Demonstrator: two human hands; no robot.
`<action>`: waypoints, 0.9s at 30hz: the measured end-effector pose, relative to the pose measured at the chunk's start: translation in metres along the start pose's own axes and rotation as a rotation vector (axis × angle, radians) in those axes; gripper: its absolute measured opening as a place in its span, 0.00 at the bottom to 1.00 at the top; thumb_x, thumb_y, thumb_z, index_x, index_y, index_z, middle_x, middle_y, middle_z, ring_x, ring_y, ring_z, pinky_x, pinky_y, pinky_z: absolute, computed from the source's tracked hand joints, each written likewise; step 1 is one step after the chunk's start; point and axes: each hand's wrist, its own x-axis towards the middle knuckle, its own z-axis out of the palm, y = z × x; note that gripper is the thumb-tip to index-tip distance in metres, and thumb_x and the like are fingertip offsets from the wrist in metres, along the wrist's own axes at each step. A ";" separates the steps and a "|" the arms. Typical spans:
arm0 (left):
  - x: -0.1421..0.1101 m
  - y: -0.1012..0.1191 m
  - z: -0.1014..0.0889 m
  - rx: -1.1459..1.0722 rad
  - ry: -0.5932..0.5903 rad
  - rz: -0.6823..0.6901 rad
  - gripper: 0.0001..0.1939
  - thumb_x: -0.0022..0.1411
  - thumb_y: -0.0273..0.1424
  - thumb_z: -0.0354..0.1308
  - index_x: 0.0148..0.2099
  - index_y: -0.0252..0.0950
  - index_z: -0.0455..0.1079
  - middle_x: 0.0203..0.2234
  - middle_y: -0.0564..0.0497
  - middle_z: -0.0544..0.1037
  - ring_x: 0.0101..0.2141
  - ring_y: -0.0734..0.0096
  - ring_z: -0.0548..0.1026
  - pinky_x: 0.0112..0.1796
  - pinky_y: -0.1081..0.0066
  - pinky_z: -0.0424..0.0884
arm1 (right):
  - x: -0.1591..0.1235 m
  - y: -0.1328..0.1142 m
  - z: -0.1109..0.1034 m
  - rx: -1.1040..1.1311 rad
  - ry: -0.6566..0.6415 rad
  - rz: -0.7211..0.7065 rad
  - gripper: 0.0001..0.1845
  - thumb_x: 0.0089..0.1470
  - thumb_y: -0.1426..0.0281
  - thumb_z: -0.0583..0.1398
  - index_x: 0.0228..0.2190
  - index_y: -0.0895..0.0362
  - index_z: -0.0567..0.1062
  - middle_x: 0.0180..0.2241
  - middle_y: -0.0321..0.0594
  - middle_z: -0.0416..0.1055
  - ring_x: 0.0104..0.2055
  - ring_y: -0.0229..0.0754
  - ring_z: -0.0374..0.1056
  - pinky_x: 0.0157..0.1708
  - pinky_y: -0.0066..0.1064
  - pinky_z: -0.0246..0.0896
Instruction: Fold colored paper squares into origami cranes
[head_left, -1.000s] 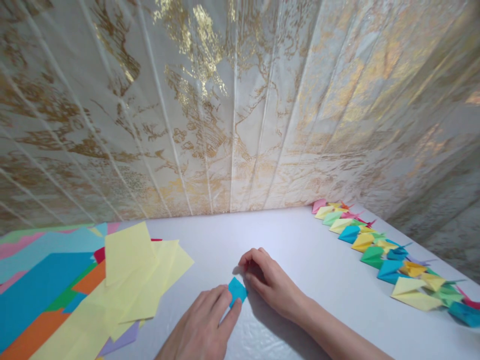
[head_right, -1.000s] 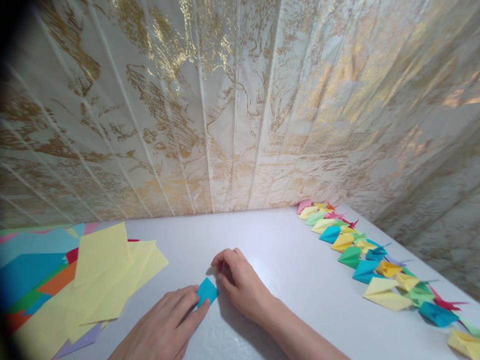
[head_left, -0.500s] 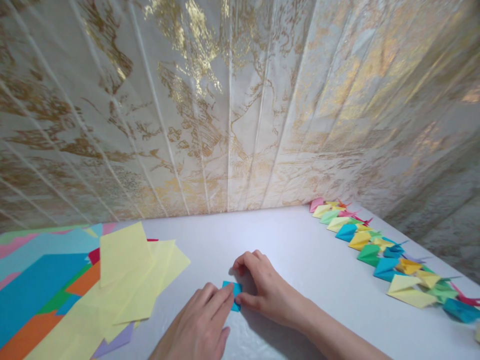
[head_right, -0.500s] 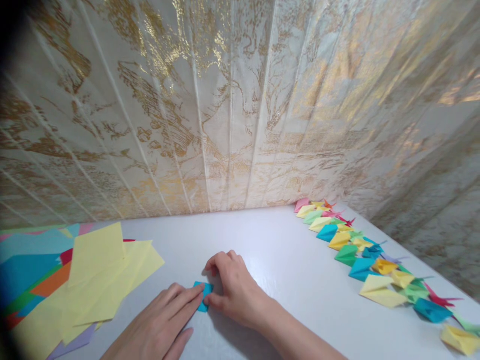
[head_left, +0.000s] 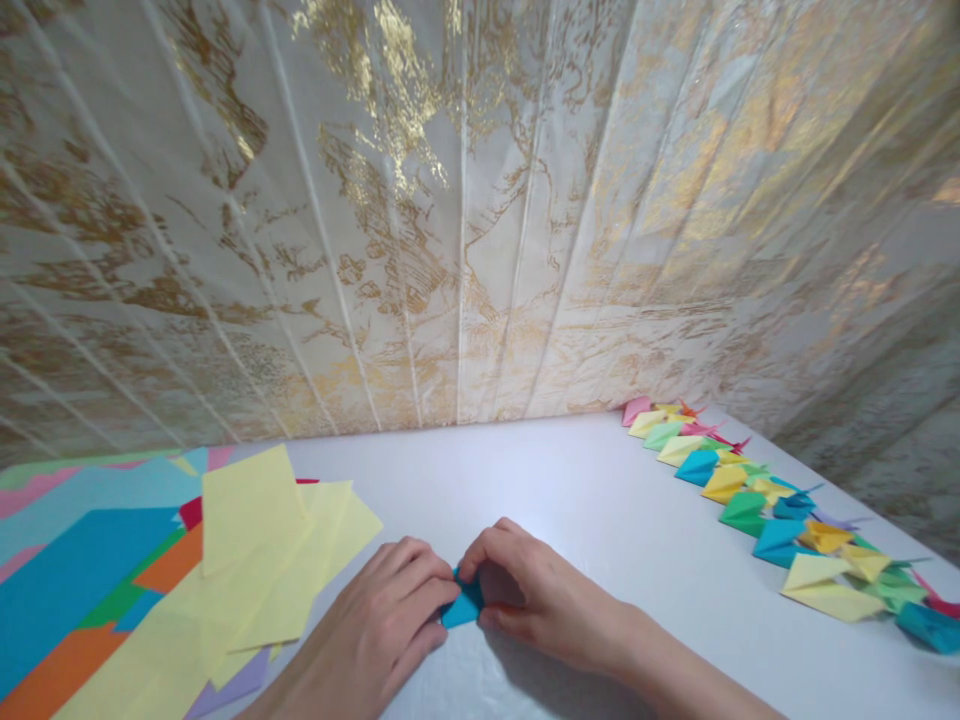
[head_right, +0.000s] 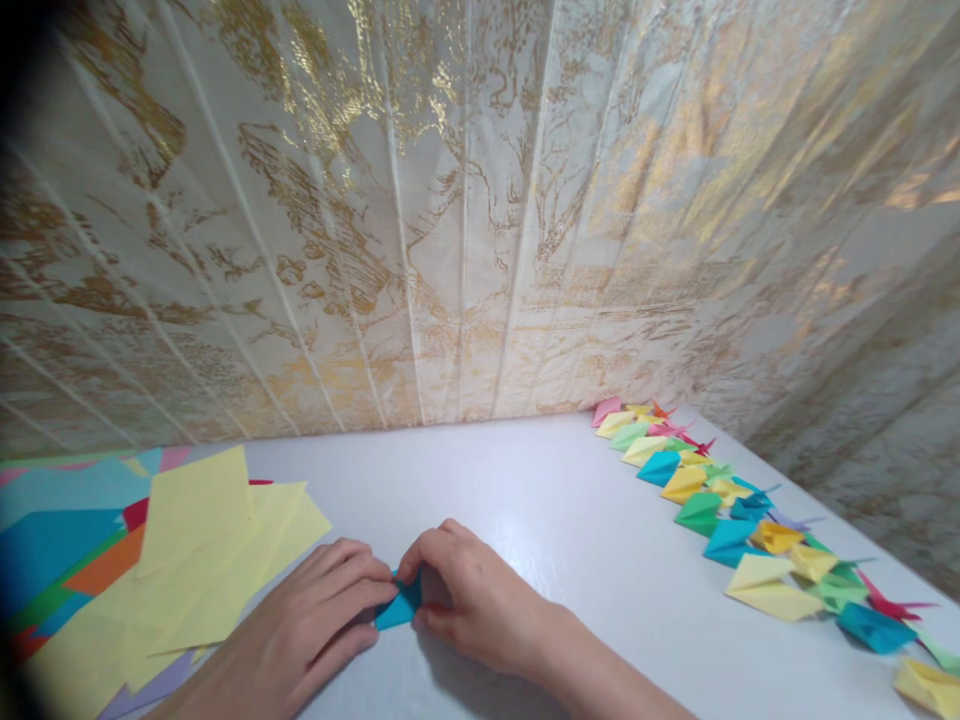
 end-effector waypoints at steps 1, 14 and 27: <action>0.000 -0.002 0.001 -0.018 0.011 0.006 0.11 0.63 0.22 0.62 0.46 0.41 0.72 0.40 0.54 0.79 0.41 0.65 0.73 0.43 0.67 0.71 | 0.001 0.001 -0.002 0.010 -0.001 0.008 0.23 0.44 0.88 0.64 0.42 0.57 0.75 0.41 0.38 0.72 0.44 0.41 0.67 0.47 0.30 0.61; -0.001 -0.017 0.006 -0.121 0.041 0.097 0.05 0.68 0.25 0.60 0.45 0.41 0.71 0.41 0.56 0.79 0.43 0.68 0.70 0.44 0.70 0.68 | 0.005 0.016 0.004 0.012 0.004 -0.245 0.16 0.50 0.89 0.63 0.34 0.58 0.80 0.40 0.40 0.74 0.44 0.40 0.68 0.47 0.29 0.62; -0.003 -0.018 0.006 -0.132 0.056 0.073 0.04 0.70 0.28 0.57 0.42 0.41 0.72 0.40 0.54 0.80 0.41 0.67 0.71 0.43 0.67 0.67 | 0.007 0.017 0.002 0.038 -0.004 -0.214 0.16 0.50 0.87 0.64 0.35 0.55 0.80 0.40 0.38 0.74 0.45 0.40 0.68 0.50 0.31 0.61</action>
